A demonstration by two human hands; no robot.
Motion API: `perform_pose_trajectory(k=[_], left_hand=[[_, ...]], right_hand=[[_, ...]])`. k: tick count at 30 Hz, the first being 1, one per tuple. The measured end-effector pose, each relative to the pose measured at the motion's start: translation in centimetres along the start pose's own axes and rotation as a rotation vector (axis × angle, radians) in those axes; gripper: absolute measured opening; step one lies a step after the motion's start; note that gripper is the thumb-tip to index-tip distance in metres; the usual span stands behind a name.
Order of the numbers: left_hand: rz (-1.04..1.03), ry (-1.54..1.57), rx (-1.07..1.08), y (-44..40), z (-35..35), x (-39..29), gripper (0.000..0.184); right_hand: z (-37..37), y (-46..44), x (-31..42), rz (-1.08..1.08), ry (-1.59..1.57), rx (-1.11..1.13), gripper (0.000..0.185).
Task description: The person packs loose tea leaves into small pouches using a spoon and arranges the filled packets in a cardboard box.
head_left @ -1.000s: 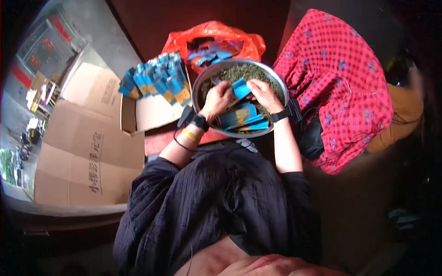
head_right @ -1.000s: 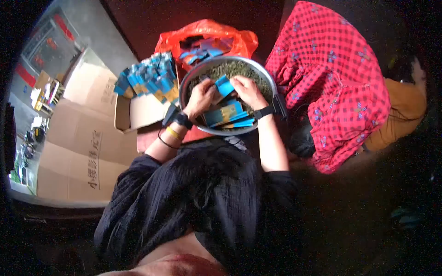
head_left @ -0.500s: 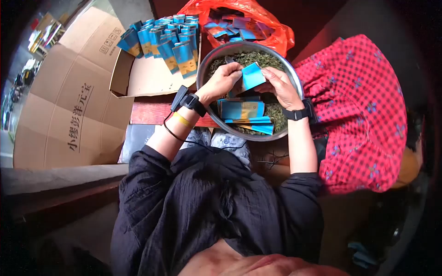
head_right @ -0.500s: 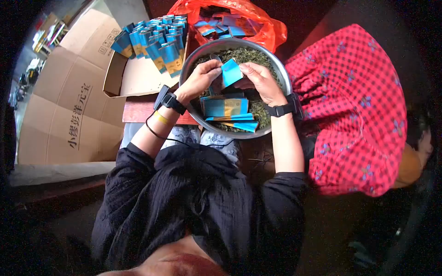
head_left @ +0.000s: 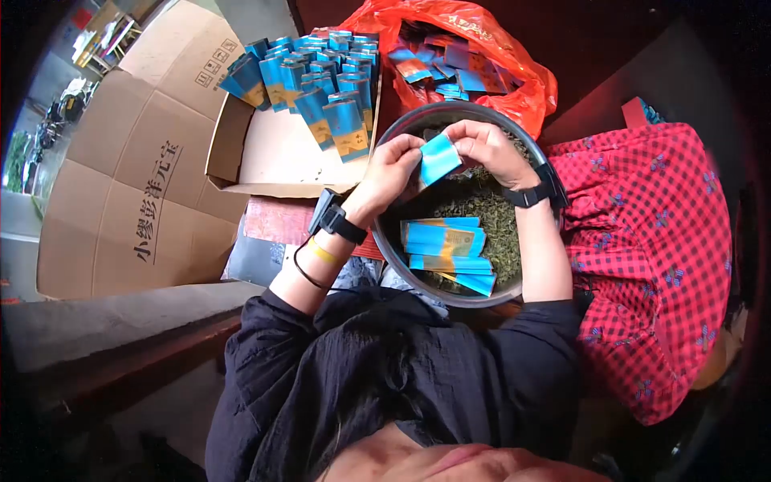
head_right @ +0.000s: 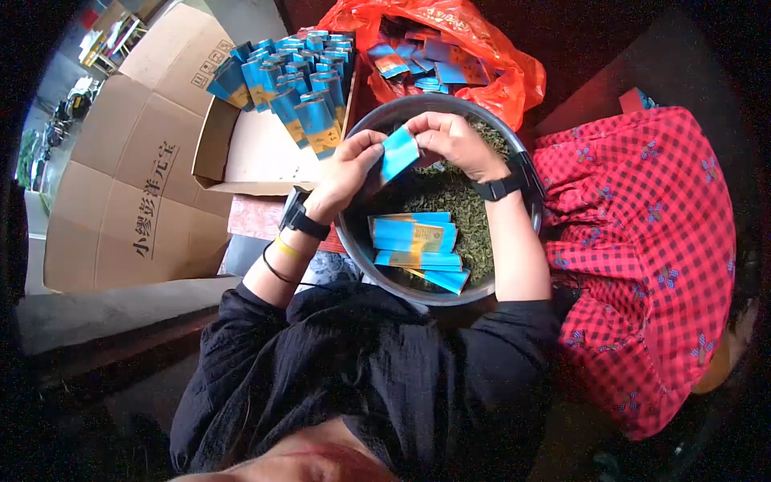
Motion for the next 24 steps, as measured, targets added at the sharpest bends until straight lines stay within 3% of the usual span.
perform_pose_trajectory(k=[3, 5, 6, 9, 10, 11, 14, 16, 20, 22, 24], left_hand=[[-0.53, -0.401, -0.003, 1.2, -1.1, -3.0, 0.017], [-0.52, -0.474, -0.069, 1.7, -0.8, -2.9, 0.017], [-0.616, -0.501, -0.094, 2.0, -0.9, -3.5, 0.018], [-0.782, -0.616, -0.022, 3.6, -2.5, -6.2, 0.06], [-0.807, -0.671, 0.051, 3.9, -3.4, -6.2, 0.067], [-0.881, -0.712, 0.03, 4.5, -3.4, -6.0, 0.071], [-0.871, -0.723, 0.037, 4.4, -3.6, -4.9, 0.071], [-0.789, -0.644, 0.092, 4.2, -3.4, -5.0, 0.07], [-0.753, -0.626, 0.095, 4.3, -3.2, -4.8, 0.062], [-0.768, -0.674, 0.114, 4.3, -3.6, -4.5, 0.058], [-0.759, -0.678, 0.12, 4.1, -3.6, -4.4, 0.057]], right_hand=[[-0.5, 0.8, -1.4, -0.045, 0.189, 0.086, 0.022], [-0.6, 0.6, -3.3, -0.025, 0.195, 0.088, 0.02], [-1.2, 0.7, -2.2, 0.067, 0.31, 0.094, 0.018], [0.1, 0.4, -1.3, 0.144, 0.493, 0.006, 0.009], [0.2, 0.5, -1.4, 0.012, 0.272, -0.076, 0.006], [0.7, 0.6, -1.4, 0.022, 0.291, -0.068, 0.005], [2.1, 0.8, -3.0, -0.054, 0.323, -0.046, 0.006], [-0.6, 1.4, -0.4, -0.1, 0.244, -0.034, 0.005], [-0.7, 1.5, -1.1, -0.012, 0.33, -0.01, 0.006], [-0.9, 1.7, -0.7, 0.076, 0.61, 0.031, 0.007], [0.1, 1.6, -2.2, 0.05, 0.678, 0.025, 0.008]])
Point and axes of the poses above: each hand's wrist, its own y-axis away from the middle knuckle, its own z-axis out of the back of the hand, x = y × z, the point moved 10 cm from there along -y, towards the middle knuckle, and after that the axes turned 10 degrees about -x, right-handed, at the moved point
